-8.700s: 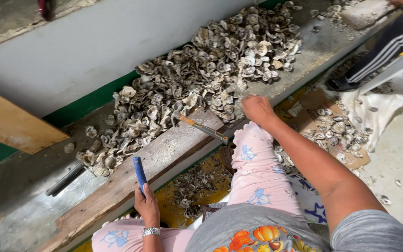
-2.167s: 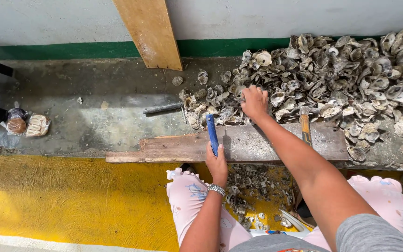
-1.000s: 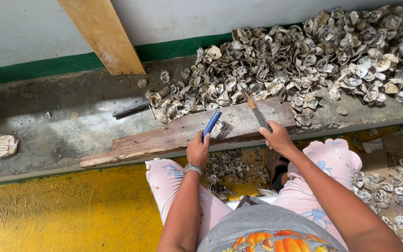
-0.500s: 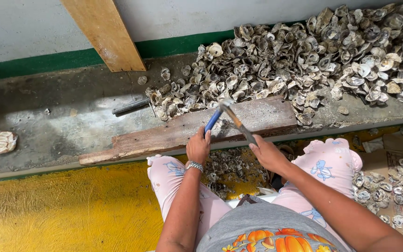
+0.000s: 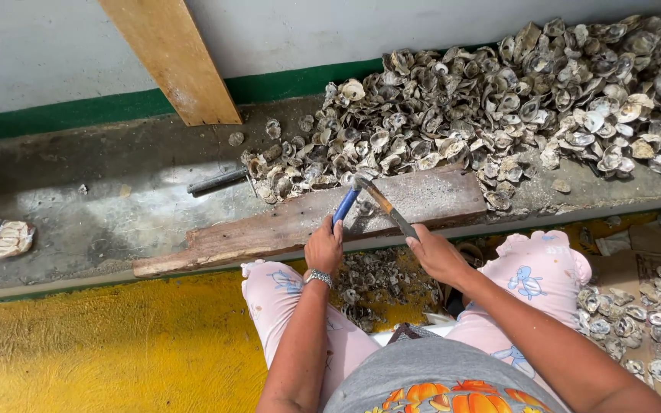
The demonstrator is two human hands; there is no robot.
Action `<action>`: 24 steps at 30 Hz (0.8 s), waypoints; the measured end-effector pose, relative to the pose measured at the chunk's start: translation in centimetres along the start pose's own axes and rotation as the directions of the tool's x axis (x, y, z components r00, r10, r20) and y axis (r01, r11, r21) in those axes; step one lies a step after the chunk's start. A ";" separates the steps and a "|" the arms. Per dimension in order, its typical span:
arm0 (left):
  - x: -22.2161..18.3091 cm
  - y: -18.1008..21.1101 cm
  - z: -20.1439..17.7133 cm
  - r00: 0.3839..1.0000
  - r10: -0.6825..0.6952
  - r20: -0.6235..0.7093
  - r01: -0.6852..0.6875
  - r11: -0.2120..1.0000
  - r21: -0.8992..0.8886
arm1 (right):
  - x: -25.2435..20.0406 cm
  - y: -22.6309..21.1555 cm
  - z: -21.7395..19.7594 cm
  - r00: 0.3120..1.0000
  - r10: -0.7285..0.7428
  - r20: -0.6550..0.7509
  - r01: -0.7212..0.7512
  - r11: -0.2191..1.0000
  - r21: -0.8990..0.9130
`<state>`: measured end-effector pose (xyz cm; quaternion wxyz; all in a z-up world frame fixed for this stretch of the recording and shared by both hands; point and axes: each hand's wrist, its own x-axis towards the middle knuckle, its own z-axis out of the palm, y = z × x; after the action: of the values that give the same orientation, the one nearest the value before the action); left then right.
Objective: The person is cleaning empty oyster shells using a hammer and a scraper.
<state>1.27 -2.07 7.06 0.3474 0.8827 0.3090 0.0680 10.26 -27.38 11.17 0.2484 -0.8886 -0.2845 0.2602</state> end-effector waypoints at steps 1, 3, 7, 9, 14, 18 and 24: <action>-0.1 -0.3 0.3 1.000 -0.007 -0.002 0.007 1.000 -0.003 | 0.6 -0.1 -0.8 1.000 -0.003 0.006 0.003 1.000 -0.004; -0.6 -1.2 0.8 1.000 -0.011 0.025 0.012 0.999 -0.042 | 1.2 -0.6 -1.6 0.970 0.238 -0.047 -0.236 0.971 0.045; -0.5 -1.3 0.6 1.000 0.020 0.009 -0.019 0.993 -0.118 | 3.3 5.4 -2.4 0.955 0.154 -0.253 -0.178 0.981 -0.078; -0.5 -0.7 0.0 0.998 0.061 0.013 -0.057 0.984 -0.170 | 5.1 10.0 -1.4 0.858 -0.142 -0.493 -0.035 0.943 -0.331; -1.8 0.4 -0.1 0.982 0.189 -0.011 -0.187 0.958 -0.216 | 6.2 7.7 -0.5 0.869 -0.053 -0.493 -0.187 0.886 -0.425; -4.1 1.2 0.7 0.964 0.265 -0.002 -0.262 0.950 -0.173 | 6.5 3.7 1.5 0.894 -0.174 -0.413 0.111 0.979 -0.173; -5.9 1.3 0.5 0.957 0.282 0.061 -0.277 0.957 -0.085 | 7.0 4.6 3.8 0.987 0.083 -0.140 0.013 0.815 0.579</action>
<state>-2.59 -6.64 8.10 0.3787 0.9056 0.1653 0.0959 14.60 -25.13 3.34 0.5232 -0.7943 -0.1551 0.2670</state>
